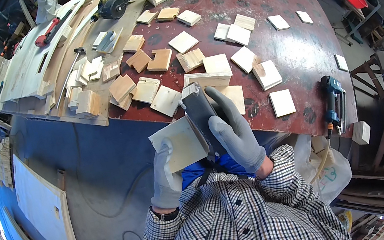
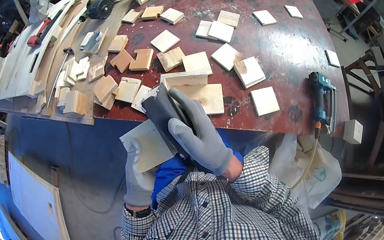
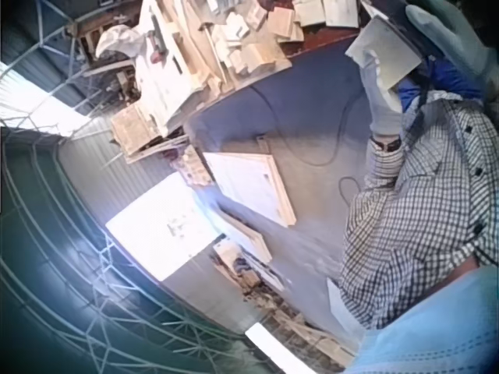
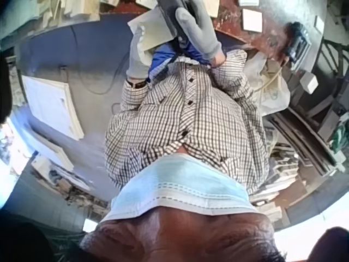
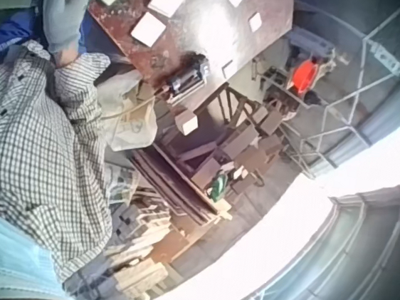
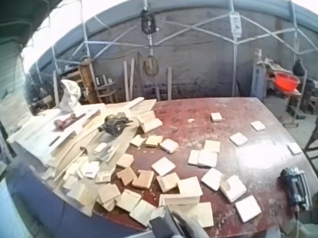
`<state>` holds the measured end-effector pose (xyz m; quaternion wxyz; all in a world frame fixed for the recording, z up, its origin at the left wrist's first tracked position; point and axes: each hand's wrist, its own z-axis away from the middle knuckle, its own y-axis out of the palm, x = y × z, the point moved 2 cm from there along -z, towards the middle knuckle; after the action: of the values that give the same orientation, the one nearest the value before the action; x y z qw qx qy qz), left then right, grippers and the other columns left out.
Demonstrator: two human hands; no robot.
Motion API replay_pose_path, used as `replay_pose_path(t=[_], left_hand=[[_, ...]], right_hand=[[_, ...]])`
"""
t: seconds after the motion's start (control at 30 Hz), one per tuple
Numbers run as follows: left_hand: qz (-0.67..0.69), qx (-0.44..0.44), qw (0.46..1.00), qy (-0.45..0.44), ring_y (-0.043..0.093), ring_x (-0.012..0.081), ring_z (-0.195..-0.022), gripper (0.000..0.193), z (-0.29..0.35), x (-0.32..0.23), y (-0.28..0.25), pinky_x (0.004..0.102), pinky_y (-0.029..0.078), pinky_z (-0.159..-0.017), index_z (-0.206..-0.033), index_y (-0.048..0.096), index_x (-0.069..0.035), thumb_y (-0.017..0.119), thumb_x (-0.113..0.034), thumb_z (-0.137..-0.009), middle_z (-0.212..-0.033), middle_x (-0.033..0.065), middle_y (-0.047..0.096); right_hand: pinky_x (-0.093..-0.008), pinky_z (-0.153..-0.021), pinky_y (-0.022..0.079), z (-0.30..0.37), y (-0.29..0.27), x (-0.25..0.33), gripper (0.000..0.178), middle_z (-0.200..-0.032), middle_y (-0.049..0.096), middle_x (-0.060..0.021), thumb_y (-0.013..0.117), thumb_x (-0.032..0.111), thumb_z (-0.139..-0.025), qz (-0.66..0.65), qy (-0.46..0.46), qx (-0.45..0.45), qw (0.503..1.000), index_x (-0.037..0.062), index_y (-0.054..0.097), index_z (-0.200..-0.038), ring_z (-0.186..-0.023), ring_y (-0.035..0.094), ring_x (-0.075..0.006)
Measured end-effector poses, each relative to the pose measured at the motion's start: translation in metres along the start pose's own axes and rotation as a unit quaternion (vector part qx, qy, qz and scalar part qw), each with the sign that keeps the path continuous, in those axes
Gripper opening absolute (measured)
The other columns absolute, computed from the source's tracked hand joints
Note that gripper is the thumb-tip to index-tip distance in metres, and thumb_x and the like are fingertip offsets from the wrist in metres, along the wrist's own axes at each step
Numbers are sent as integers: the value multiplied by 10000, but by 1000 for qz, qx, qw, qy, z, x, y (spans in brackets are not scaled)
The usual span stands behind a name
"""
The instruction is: The person assembles small wooden boxes by nailing pieces together with a nail gun, then sands the edges with a sanding block. They place finished boxes into a bag and continue assembling additional units on a cluttered workbench.
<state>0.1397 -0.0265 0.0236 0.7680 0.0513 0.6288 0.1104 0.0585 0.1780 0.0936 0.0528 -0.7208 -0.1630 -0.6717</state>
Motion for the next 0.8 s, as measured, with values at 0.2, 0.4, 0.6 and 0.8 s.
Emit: replay_pose_path(t=[0.2, 0.4, 0.6, 0.8], left_hand=[[-159, -12, 974, 161, 621, 233, -1314, 492, 2, -29, 21, 351, 521, -1074, -1547, 458, 4, 498, -262, -1135, -1468, 141, 606], [236, 17, 972, 8, 637, 207, -1307, 498, 12, -12, 16, 335, 553, -1066, -1584, 437, -56, 453, -338, -1174, -1463, 108, 611], [230, -58, 971, 14, 653, 196, -1281, 519, 8, -27, 14, 336, 585, -1007, -1559, 458, -82, 414, -433, -1180, -1424, 82, 633], [142, 4, 986, 82, 640, 234, -1302, 479, 12, -22, 6, 349, 553, -1096, -1551, 449, 15, 548, -194, -1132, -1483, 156, 581]], right_hand=[[-502, -1005, 474, -5, 8, 50, 640, -1397, 548, -251, 646, 474, -985, 468, -282, 138, 826, 207, 562, -1561, -1180, 595, -374], [-495, -1014, 480, -4, -6, 15, 705, -1392, 574, -216, 642, 584, -996, 470, -299, 74, 827, 142, 570, -1541, -1181, 605, -369], [-483, -1017, 497, 0, -34, -6, 831, -1352, 578, -266, 700, 501, -980, 353, -205, 19, 913, -28, 464, -1576, -1158, 617, -407], [-478, -994, 489, 1, 17, 43, 752, -1367, 601, -185, 765, 577, -892, 435, -355, 111, 820, 144, 618, -1488, -1145, 623, -368]])
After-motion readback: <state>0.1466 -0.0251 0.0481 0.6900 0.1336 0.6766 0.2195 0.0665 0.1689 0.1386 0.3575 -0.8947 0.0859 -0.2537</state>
